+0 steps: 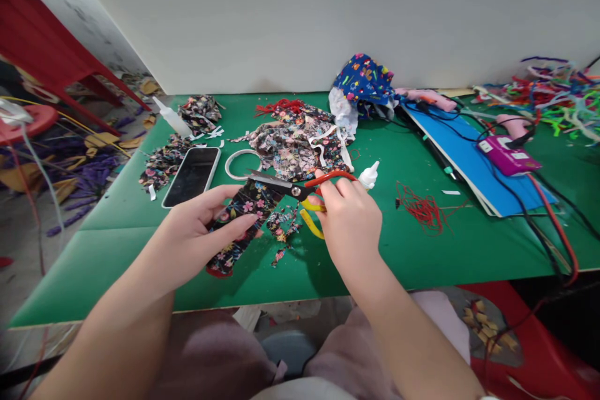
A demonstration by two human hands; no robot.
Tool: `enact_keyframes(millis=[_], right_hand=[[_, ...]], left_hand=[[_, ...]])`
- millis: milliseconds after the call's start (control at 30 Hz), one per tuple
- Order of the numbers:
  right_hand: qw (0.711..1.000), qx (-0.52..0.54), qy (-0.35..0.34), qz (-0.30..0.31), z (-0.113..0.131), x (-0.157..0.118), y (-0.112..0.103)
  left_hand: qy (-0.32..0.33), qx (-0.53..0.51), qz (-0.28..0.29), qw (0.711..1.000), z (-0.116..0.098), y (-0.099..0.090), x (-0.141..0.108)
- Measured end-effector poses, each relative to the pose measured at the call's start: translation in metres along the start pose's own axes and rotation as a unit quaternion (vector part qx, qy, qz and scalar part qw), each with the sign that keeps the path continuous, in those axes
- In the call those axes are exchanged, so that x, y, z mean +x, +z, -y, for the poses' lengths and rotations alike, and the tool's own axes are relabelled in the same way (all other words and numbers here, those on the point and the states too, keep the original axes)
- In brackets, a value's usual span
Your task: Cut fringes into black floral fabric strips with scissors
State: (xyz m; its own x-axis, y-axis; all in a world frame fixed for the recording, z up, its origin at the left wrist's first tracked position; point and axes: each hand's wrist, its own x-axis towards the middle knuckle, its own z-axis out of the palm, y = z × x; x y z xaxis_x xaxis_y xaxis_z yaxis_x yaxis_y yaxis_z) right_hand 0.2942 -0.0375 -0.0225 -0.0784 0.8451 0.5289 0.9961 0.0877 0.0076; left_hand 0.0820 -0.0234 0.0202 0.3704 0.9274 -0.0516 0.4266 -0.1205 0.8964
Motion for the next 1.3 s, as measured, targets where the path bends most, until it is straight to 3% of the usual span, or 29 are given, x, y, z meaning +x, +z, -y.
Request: enact_keyframes(millis=[267, 400, 533, 600, 667, 767, 833, 900, 1000, 1100, 1200, 1300], right_hand=[[0.999, -0.015, -0.002, -0.032, 0.001, 0.0, 0.002], [0.999, -0.036, 0.014, -0.033, 0.001, 0.0, 0.003], [0.995, -0.013, 0.087, 0.051, -0.001, 0.004, 0.0], [0.985, 0.042, 0.136, 0.1, -0.003, 0.006, -0.002], [0.971, 0.113, 0.169, 0.128, -0.006, 0.009, -0.003], [0.95, 0.194, 0.186, 0.162, -0.008, 0.012, -0.005], [0.943, 0.223, 0.164, 0.185, -0.007, 0.014, -0.007], [0.941, 0.237, 0.135, 0.202, -0.005, 0.015, -0.008], [0.942, 0.233, 0.101, 0.218, -0.004, 0.014, -0.008], [0.947, 0.253, 0.058, 0.192, -0.006, 0.011, -0.009], [0.939, 0.285, 0.049, 0.184, -0.006, 0.01, -0.013], [0.946, 0.244, 0.032, 0.213, -0.005, 0.013, -0.021]], left_hand=[[0.0, 0.012, 0.004, 1.0, 0.0, 0.001, 0.001], [0.001, 0.091, 0.002, 0.996, 0.003, -0.001, 0.001], [0.029, 0.208, 0.001, 0.978, 0.007, -0.005, 0.004], [0.03, 0.202, -0.002, 0.979, 0.01, -0.007, 0.007], [0.017, 0.125, -0.03, 0.992, 0.012, -0.007, 0.012], [-0.018, -0.077, -0.086, 0.993, 0.015, -0.003, 0.021], [-0.017, -0.216, -0.122, 0.969, 0.019, 0.002, 0.026], [0.023, -0.306, -0.169, 0.937, 0.022, 0.007, 0.028], [0.058, -0.367, -0.213, 0.904, 0.025, 0.01, 0.029], [0.06, -0.401, -0.241, 0.882, 0.022, 0.011, 0.027], [0.067, -0.433, -0.248, 0.864, 0.018, 0.011, 0.028], [0.07, -0.466, -0.253, 0.845, 0.017, 0.01, 0.029]])
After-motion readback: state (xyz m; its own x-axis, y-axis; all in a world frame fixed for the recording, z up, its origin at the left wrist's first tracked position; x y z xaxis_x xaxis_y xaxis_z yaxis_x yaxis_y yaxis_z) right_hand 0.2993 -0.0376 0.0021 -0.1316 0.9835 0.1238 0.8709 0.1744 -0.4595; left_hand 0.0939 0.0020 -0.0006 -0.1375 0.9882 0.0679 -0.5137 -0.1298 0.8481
